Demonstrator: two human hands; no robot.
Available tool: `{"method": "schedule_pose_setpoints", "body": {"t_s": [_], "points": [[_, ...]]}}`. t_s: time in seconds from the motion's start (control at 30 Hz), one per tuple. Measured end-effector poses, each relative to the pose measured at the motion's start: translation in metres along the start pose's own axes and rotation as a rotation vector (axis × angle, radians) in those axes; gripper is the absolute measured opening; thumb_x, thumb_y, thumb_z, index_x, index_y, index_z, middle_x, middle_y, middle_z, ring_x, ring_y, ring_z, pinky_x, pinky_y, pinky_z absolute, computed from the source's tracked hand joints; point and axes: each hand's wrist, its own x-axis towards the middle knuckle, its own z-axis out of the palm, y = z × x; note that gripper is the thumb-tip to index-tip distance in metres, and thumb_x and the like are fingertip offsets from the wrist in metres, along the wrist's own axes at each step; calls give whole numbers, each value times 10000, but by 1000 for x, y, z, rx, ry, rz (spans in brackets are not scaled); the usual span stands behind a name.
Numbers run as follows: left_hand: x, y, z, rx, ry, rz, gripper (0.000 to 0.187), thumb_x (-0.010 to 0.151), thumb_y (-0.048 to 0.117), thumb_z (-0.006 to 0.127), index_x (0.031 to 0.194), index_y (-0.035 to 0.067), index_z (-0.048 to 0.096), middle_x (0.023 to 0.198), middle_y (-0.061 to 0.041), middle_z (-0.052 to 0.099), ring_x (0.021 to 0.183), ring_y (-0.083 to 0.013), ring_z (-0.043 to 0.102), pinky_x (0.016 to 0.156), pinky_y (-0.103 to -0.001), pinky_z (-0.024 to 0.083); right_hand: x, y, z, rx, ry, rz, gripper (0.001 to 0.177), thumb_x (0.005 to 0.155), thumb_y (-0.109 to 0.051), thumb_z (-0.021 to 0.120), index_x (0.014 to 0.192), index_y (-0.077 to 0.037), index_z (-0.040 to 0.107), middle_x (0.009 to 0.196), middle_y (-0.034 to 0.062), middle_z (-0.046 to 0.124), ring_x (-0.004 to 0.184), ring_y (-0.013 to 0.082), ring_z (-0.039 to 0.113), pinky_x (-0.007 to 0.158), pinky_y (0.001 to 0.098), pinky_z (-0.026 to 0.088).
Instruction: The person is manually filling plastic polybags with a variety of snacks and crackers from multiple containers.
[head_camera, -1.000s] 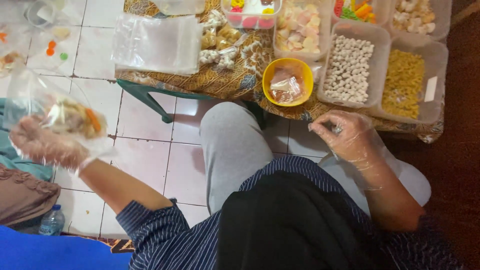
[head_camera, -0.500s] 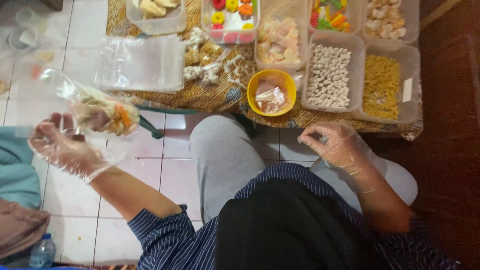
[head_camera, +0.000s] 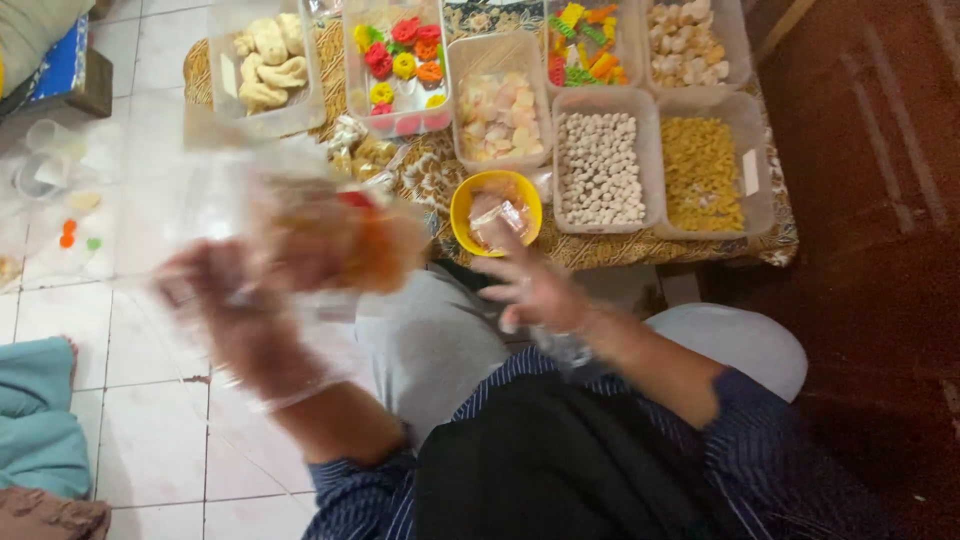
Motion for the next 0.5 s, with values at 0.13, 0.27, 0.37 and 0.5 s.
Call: {"method": "schedule_pose_setpoints", "body": {"t_s": [0.13,0.27,0.37,0.5], "points": [[-31,-4,65,-274,-118,-209,152,1066,234,605,951,163,536,910,-30,421,844,-157,446,629,-251,391,46,11,22,647,39,-299,811,911,-383,801,1492,-329,238,1490,303,270,1268,495,484,922,630,536],[-57,-49,88,-1329,-447,-289,528,1079,106,428,1575,125,248,1572,-332,307,1463,-504,323,1098,-708,420,69,-5,-11,190,795,-598,464,911,-262,810,1297,-161,573,1265,119,623,1087,144,618,939,320,607],[-61,-26,99,-684,-193,-497,650,1020,506,557,1527,166,335,1513,-212,463,1319,-366,549,1028,-469,568,98,-11,-81,-542,1101,-857,605,976,-184,802,1413,-73,399,1330,125,385,1302,222,381,1209,447,259],[-58,-42,107,-630,22,-743,592,890,432,653,1381,182,436,1393,-144,537,1193,-338,608,959,-449,557,253,-65,-119,-470,1033,-997,276,1042,-104,708,1305,-162,649,1313,-5,622,1270,161,573,1124,335,471]]}}
